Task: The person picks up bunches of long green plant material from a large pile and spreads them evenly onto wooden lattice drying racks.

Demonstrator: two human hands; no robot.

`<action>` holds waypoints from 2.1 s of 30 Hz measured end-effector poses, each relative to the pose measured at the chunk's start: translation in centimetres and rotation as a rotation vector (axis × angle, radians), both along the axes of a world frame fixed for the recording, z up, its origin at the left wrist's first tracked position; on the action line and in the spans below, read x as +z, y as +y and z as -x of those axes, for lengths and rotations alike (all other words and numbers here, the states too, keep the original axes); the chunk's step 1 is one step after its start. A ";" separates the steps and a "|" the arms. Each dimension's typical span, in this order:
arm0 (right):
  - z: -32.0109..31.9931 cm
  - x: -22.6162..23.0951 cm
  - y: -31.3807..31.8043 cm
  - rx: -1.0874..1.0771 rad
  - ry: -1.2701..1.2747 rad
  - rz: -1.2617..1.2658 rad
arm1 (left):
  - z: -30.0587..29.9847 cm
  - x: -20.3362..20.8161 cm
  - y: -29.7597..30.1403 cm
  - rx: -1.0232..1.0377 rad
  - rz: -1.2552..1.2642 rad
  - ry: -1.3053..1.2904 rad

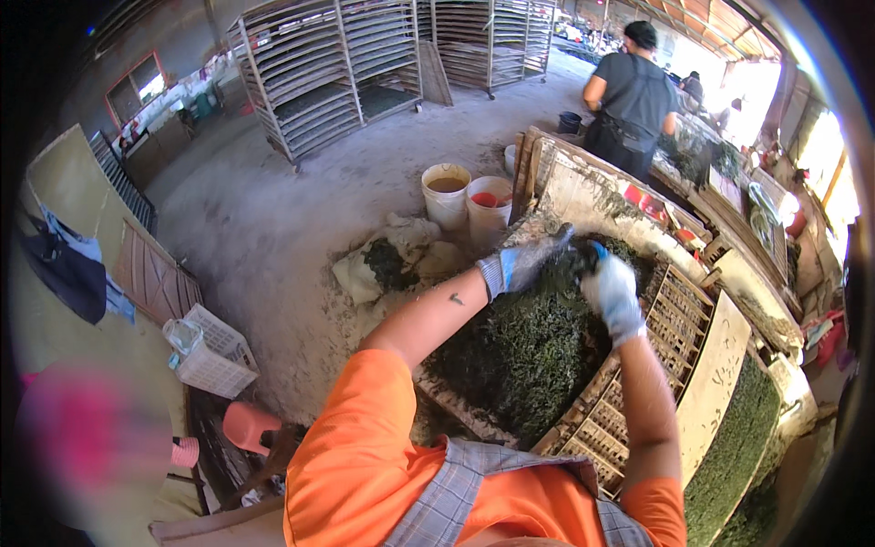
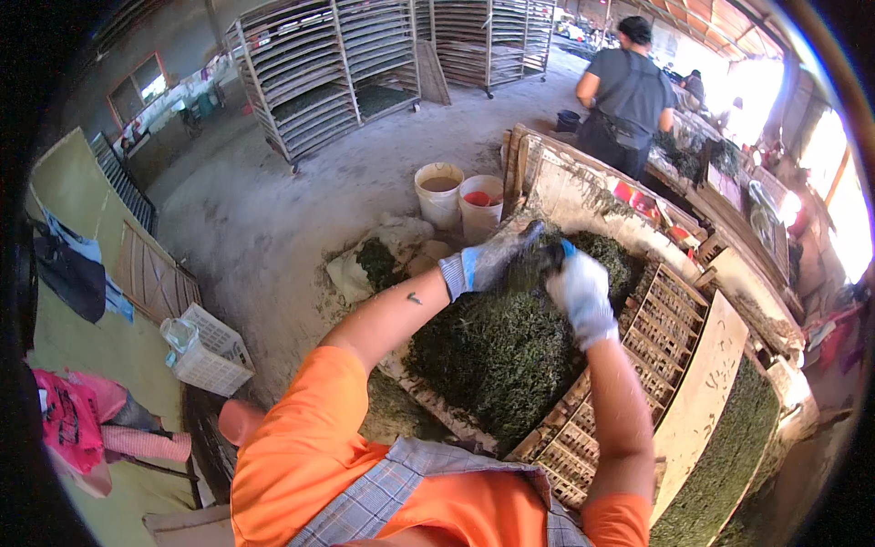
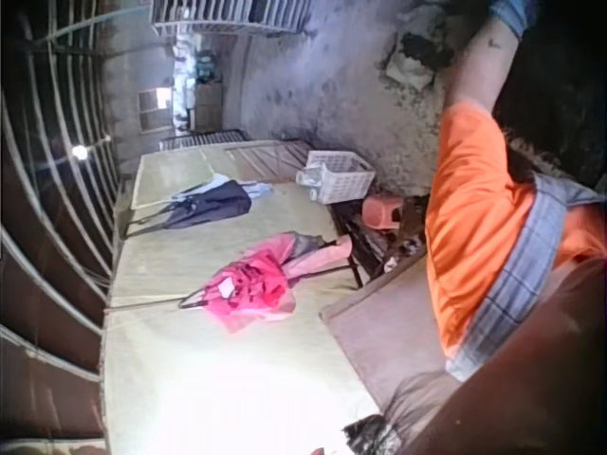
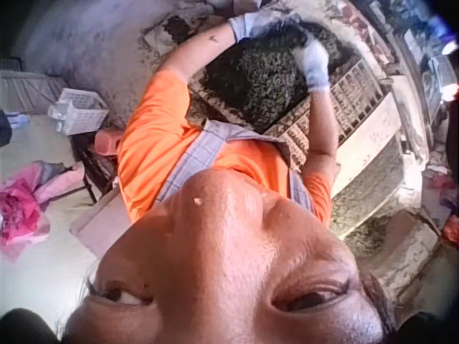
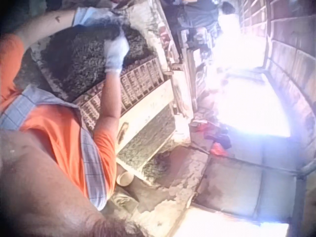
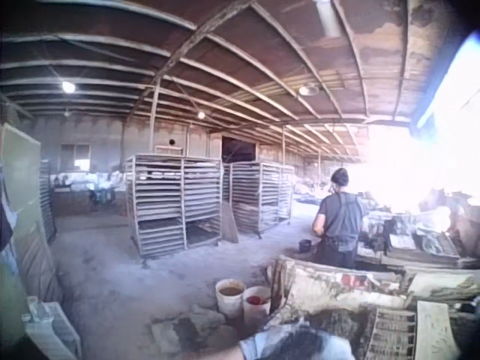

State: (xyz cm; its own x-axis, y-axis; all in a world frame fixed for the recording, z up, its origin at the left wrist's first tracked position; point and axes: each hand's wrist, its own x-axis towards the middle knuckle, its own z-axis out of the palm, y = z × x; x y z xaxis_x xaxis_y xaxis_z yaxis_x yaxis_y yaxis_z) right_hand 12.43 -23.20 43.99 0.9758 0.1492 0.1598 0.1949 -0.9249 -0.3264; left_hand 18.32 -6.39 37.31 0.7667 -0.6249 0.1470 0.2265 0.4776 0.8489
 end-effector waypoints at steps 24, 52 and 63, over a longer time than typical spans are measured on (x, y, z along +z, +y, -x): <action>7.1 -2.6 -33.3 0.174 0.090 -0.972 | 3.5 22.1 -22.3 -0.150 -0.289 -0.281; -10.5 -12.6 -63.3 -0.886 0.239 0.102 | -25.3 -14.1 -51.9 -0.537 -1.474 -2.043; -20.0 -21.2 -52.8 -0.477 0.292 -0.322 | -32.1 -13.4 -40.2 -0.384 -0.876 -0.562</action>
